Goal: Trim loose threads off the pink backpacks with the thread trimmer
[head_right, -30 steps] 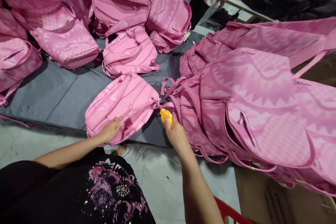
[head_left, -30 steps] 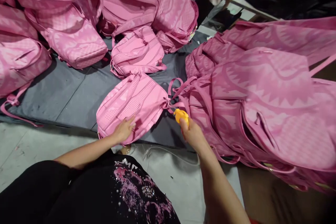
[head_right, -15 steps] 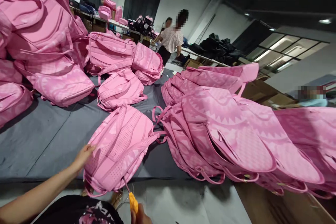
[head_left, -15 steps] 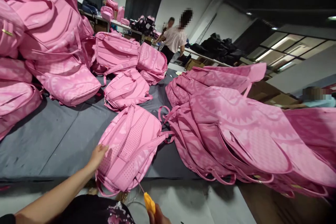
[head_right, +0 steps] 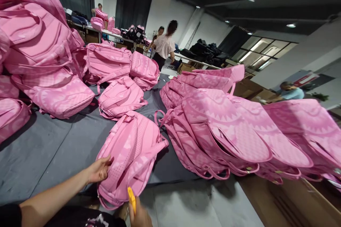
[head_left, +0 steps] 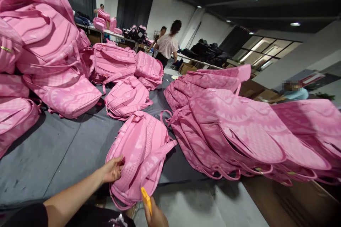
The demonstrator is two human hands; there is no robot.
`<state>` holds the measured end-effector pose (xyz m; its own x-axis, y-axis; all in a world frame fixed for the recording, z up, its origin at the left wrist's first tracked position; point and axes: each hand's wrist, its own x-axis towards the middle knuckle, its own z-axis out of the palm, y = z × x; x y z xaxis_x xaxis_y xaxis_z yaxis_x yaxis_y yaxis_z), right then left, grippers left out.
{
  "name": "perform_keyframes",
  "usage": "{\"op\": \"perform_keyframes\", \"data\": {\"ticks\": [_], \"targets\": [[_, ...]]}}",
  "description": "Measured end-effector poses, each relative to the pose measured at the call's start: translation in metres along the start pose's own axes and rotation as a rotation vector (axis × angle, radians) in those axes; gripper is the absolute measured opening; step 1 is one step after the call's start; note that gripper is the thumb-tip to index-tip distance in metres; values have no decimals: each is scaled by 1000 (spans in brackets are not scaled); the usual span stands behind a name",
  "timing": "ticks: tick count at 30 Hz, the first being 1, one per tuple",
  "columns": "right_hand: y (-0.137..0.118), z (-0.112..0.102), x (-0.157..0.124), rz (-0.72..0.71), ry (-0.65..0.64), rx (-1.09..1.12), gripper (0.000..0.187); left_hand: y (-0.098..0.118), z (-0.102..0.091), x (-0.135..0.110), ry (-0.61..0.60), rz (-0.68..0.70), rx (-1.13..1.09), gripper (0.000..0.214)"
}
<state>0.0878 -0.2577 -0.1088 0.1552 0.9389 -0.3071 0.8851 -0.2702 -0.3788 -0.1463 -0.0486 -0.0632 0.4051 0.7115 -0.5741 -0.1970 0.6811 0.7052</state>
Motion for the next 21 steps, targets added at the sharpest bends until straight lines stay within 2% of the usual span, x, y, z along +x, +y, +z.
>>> {"op": "perform_keyframes", "data": {"ticks": [4,8,11,14,16,21], "targets": [[-24,-16,-3,65,-105,-165,37,0,-9,10,-21,-105,-52,35],[-29,-27,-27,294,-66,-309,36,-21,-25,12,-11,-287,-96,37],[-26,-19,-35,385,-36,-335,35,-35,-35,15,-92,-368,-264,45],[-29,-3,-31,355,10,-322,38,-39,-41,17,-235,-382,-482,44],[-32,4,-23,323,42,-286,43,-38,-42,18,-292,-380,-538,42],[-31,5,-8,394,17,-110,40,-37,-36,17,-289,-385,-582,51]]}}
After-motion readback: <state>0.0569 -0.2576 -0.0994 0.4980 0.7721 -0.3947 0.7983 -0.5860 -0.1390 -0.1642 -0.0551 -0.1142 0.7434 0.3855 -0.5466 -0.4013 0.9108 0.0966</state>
